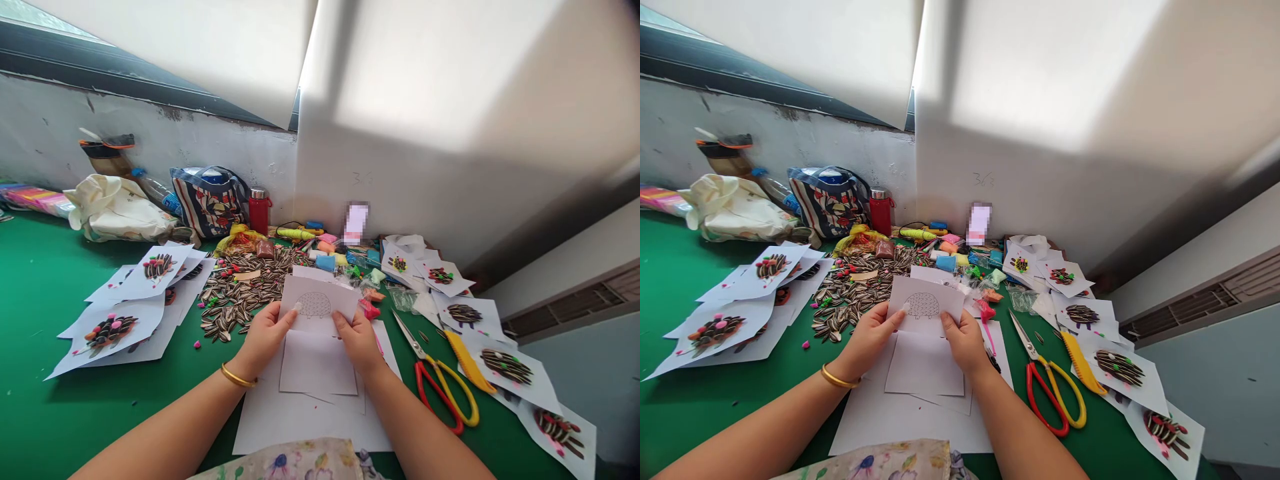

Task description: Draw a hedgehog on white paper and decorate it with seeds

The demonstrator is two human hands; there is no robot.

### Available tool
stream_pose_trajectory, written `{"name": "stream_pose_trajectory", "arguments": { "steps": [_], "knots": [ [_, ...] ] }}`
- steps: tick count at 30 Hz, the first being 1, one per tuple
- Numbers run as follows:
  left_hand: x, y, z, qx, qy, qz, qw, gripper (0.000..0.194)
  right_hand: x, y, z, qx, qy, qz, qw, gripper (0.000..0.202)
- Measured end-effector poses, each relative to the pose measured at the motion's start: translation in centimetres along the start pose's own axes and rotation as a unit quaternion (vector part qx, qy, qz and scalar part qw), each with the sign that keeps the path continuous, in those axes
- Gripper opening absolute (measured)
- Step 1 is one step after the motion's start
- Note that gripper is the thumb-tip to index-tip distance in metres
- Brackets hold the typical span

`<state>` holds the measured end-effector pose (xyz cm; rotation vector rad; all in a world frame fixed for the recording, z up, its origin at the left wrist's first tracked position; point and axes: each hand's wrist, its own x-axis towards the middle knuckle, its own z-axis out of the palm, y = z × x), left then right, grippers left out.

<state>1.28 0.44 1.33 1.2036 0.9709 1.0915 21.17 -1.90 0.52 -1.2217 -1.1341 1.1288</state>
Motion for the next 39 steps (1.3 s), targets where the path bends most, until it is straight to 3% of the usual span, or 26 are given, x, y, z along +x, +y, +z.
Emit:
{"name": "stream_pose_trajectory", "arguments": {
  "steps": [5,11,22,39],
  "knots": [
    [-0.18,0.08,-0.13,0.000,0.019,-0.025,1.000,0.041,-0.01,-0.04,0.01,0.012,-0.001,-0.004,1.000,0.044],
    [0.05,-0.53,-0.13,-0.078,-0.011,-0.008,0.997,0.042,-0.02,0.13,0.02,-0.009,-0.004,-0.003,1.000,0.044],
    [-0.10,-0.17,0.03,-0.086,-0.004,-0.034,0.996,0.049,-0.04,0.40,-0.09,-0.010,-0.017,-0.004,1.000,0.043],
    [-0.05,-0.14,0.06,-0.139,-0.003,-0.045,0.989,0.044,-0.13,0.58,-0.05,-0.002,-0.036,-0.012,0.999,0.040]
  ]
}}
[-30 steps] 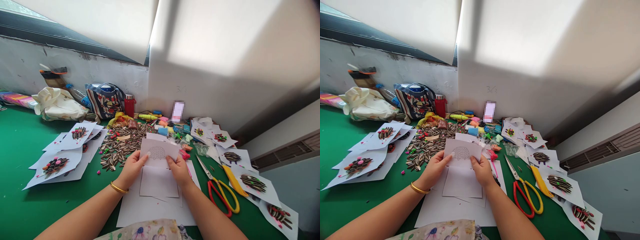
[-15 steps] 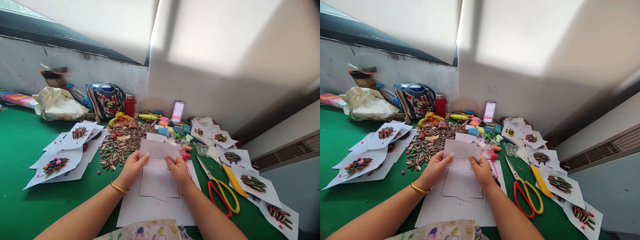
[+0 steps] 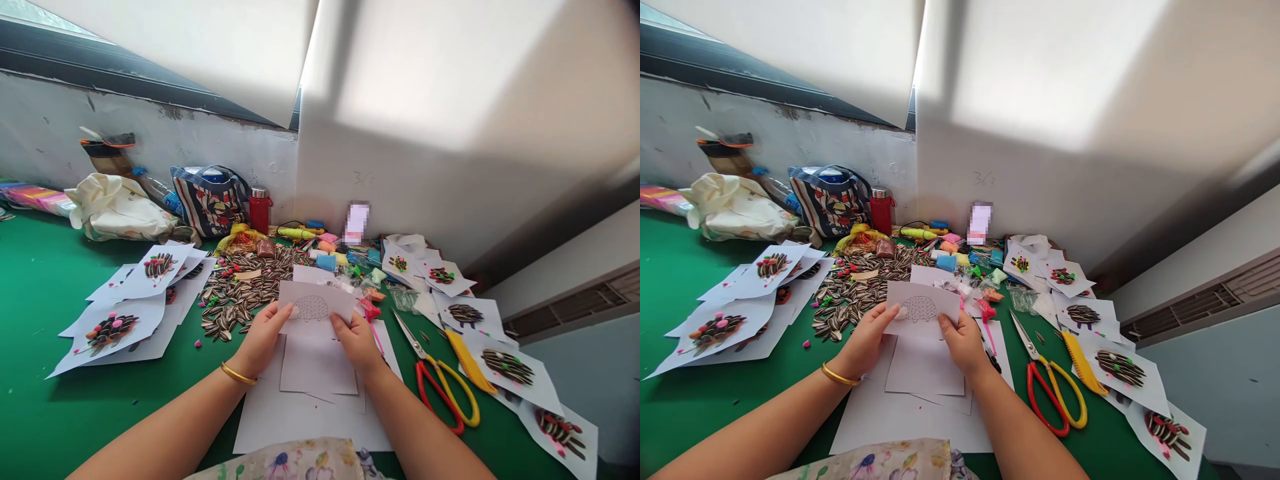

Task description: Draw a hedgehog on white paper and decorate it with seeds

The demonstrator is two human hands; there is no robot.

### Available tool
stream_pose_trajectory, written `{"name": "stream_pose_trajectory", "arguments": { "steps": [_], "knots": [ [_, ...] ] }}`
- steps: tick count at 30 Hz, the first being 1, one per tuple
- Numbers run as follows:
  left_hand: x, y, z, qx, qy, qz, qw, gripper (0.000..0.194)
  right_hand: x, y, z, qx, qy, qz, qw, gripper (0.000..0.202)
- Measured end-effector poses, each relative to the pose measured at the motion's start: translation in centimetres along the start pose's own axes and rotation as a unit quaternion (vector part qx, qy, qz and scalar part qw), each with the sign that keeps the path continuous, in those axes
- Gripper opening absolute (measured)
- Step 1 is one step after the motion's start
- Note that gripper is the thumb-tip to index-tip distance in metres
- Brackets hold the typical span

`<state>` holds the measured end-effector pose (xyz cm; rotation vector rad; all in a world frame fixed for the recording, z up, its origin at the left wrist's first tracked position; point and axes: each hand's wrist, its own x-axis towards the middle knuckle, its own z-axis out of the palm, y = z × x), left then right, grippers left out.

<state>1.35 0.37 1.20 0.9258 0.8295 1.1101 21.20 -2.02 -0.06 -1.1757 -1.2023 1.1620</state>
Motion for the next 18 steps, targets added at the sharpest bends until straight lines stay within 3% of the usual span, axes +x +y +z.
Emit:
{"name": "stream_pose_trajectory", "arguments": {
  "steps": [18],
  "knots": [
    [0.13,-0.09,0.00,0.023,0.013,-0.016,1.000,0.052,0.00,0.23,-0.12,-0.024,-0.004,0.002,1.000,0.043]
  ]
}}
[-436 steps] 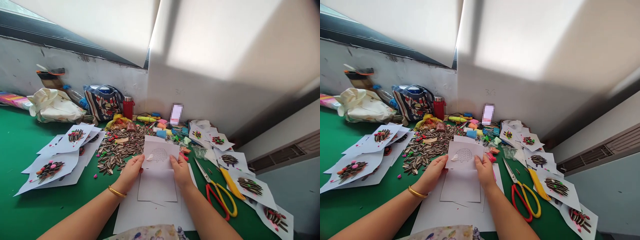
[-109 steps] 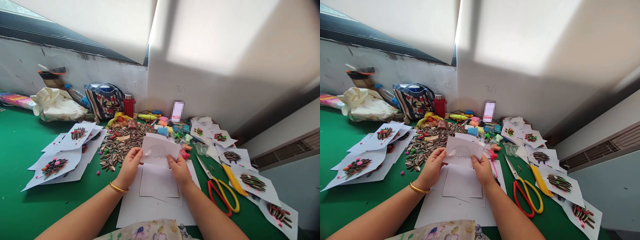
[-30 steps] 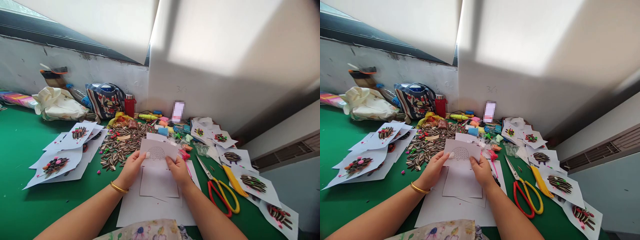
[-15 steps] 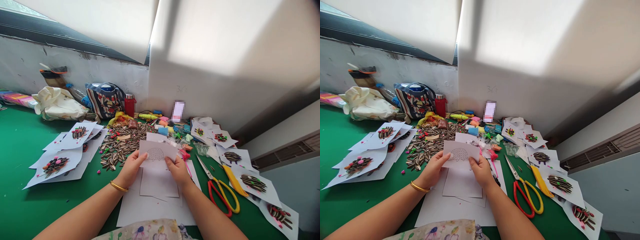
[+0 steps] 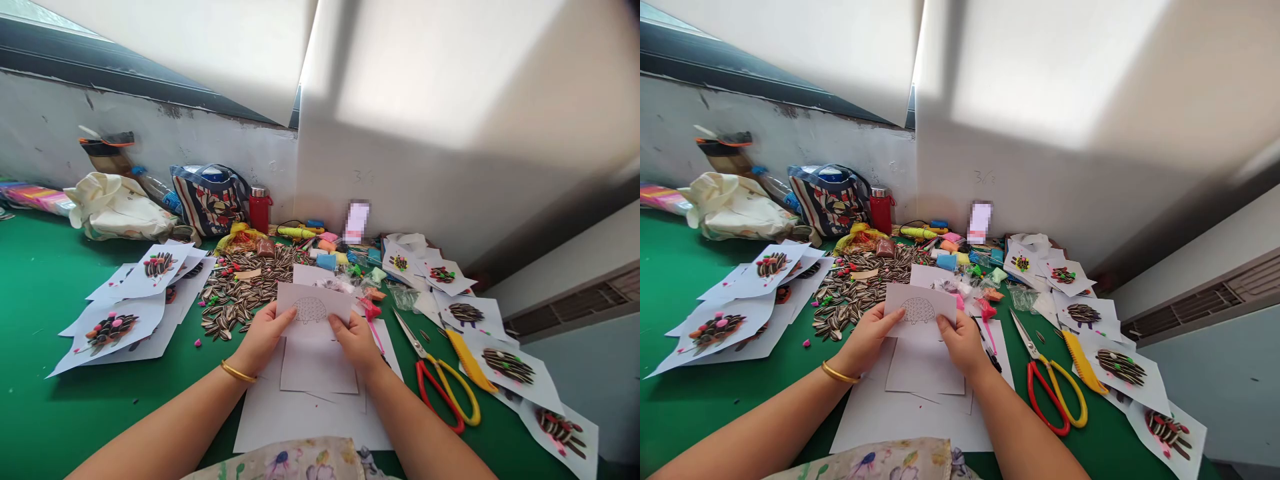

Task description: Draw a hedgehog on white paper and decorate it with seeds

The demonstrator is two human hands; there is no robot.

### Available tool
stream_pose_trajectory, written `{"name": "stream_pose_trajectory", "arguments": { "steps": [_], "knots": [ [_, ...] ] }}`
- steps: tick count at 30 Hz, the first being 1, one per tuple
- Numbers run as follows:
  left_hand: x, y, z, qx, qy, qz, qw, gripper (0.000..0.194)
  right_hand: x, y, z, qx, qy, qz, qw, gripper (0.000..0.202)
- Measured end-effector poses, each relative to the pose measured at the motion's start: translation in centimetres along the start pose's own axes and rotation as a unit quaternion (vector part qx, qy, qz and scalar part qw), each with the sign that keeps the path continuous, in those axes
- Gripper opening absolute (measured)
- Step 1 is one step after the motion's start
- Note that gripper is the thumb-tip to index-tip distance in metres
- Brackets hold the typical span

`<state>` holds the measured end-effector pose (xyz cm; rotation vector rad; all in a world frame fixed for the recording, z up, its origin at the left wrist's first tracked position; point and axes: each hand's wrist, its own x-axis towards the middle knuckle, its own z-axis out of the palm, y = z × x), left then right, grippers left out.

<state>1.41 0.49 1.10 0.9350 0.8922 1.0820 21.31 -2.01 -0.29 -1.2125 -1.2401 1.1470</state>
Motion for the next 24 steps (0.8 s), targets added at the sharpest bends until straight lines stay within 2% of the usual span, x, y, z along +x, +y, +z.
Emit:
{"name": "stream_pose_trajectory", "arguments": {
  "steps": [6,24],
  "knots": [
    [-0.08,0.00,0.02,0.025,-0.026,-0.012,0.999,0.051,0.09,-0.01,-0.07,0.015,0.009,0.006,1.000,0.042],
    [-0.03,0.08,-0.07,0.011,-0.025,0.009,1.000,0.049,0.05,-0.27,-0.09,0.029,0.006,0.011,0.999,0.044]
  ]
}}
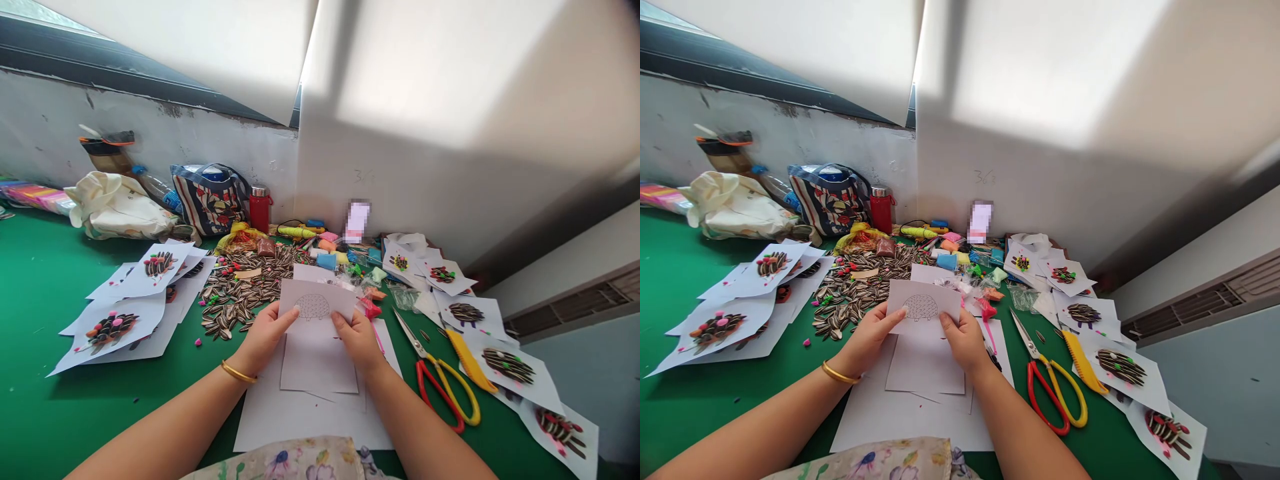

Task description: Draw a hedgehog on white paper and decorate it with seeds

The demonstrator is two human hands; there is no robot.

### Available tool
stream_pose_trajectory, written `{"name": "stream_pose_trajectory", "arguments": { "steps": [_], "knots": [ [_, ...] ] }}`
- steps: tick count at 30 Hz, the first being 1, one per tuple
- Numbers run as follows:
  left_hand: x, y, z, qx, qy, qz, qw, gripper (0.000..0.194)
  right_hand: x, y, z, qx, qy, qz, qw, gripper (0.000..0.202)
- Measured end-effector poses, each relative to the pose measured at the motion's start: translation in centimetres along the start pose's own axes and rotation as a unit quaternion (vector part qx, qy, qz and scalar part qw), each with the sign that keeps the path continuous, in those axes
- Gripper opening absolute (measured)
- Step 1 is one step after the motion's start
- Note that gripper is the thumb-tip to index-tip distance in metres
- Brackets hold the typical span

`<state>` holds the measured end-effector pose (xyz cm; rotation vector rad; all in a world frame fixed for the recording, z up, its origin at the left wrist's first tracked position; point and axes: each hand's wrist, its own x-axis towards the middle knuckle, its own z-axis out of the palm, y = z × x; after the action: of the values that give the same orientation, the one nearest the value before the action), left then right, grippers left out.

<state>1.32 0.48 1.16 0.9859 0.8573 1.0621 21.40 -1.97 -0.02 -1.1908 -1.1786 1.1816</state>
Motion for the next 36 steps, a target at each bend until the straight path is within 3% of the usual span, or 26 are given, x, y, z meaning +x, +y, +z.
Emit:
{"name": "stream_pose_trajectory", "arguments": {
  "steps": [16,19,22,28,32,36],
  "knots": [
    [0.1,-0.3,-0.2,0.009,0.013,-0.006,1.000,0.048,0.1,0.0,0.0,-0.006,0.009,0.000,1.000,0.041],
    [0.2,-0.5,-0.4,0.033,0.058,0.000,0.998,0.046,0.3,0.2,-0.2,0.014,0.028,0.007,0.999,0.041],
    [0.2,-0.5,-0.5,0.070,0.099,0.036,0.992,0.041,0.5,0.5,-0.4,0.029,0.043,0.013,0.999,0.042],
    [0.1,-1.1,-0.7,0.160,0.087,0.158,0.971,0.039,0.8,0.6,-0.2,0.056,0.054,0.019,0.997,0.048],
    [0.4,-1.8,-1.3,0.243,0.093,0.172,0.950,0.033,0.7,0.6,-0.1,0.076,0.051,0.026,0.995,0.048],
    [0.6,-1.9,-1.4,0.262,0.096,0.172,0.945,0.030,0.6,0.6,-0.1,0.074,0.053,0.019,0.996,0.042]
  ]
}}
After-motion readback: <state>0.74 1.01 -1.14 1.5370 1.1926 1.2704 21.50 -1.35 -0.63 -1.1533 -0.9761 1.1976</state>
